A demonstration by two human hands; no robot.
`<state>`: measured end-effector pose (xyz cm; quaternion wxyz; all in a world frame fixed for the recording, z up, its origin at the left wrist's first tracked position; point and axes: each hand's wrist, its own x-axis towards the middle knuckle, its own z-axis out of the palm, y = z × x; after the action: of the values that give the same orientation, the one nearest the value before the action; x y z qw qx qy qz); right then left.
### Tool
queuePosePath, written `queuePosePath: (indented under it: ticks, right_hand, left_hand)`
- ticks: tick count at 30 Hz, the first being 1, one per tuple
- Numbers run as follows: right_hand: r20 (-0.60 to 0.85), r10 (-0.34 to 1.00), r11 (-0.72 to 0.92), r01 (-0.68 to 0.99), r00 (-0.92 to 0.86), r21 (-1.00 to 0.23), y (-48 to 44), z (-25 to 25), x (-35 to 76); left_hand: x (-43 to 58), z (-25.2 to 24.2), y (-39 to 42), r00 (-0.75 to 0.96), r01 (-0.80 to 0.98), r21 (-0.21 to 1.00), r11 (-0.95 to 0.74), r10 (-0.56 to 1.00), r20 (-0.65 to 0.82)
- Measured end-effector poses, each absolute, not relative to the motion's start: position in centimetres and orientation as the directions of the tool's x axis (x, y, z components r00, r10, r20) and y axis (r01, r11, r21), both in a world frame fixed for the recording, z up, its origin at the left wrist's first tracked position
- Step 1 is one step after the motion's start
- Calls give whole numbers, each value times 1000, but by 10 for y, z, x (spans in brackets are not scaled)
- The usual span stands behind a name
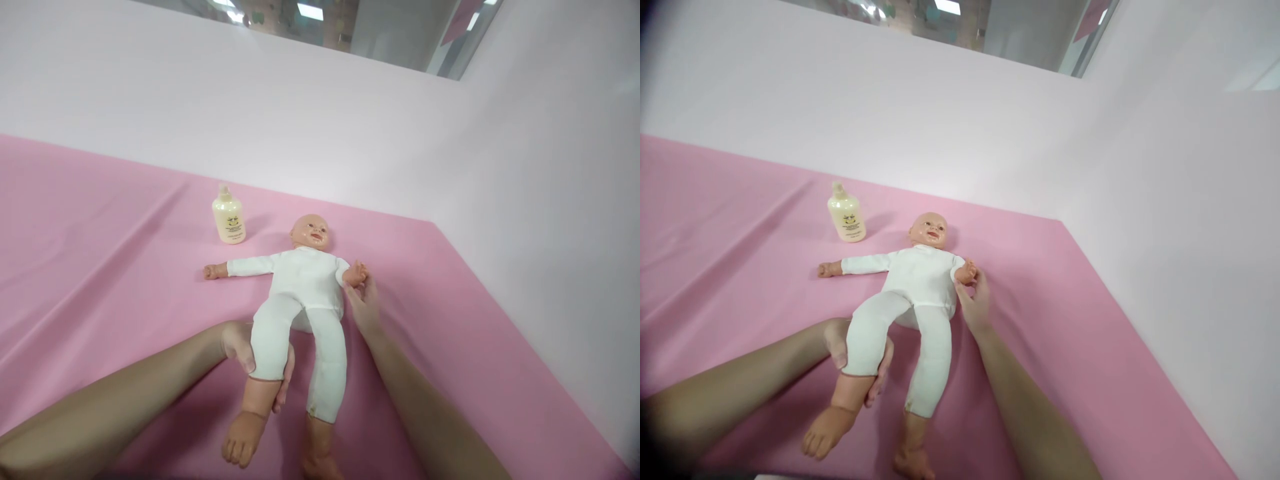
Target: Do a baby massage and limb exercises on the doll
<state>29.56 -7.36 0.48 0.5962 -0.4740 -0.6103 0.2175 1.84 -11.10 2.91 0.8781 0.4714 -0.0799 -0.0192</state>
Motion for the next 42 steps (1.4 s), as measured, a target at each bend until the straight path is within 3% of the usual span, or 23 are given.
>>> queuePosePath:
  ticks: [3, 8, 15, 28, 42]
  right_hand:
    - [548, 829, 463, 410, 113, -786, -80, 8, 294]
    - [656, 754, 557, 570, -42, -604, -87, 15, 290]
    - [698, 694, 621, 636, -175, -458, -91, 20, 287]
    - [593, 804, 514, 535, -28, -671, -87, 18, 288]
    - [579, 815, 513, 493, -21, -703, -86, 16, 290]
  left_hand:
    - [18, 32, -113, 991, -59, 828, 558, -69, 117]
    - [16, 32, -115, 993, -89, 832, 547, -21, 120]
    - [13, 23, -113, 990, -137, 826, 547, 41, 137]
    - [17, 36, -111, 996, -8, 882, 471, -73, 49]
    - [15, 35, -107, 995, -3, 911, 413, -86, 42]
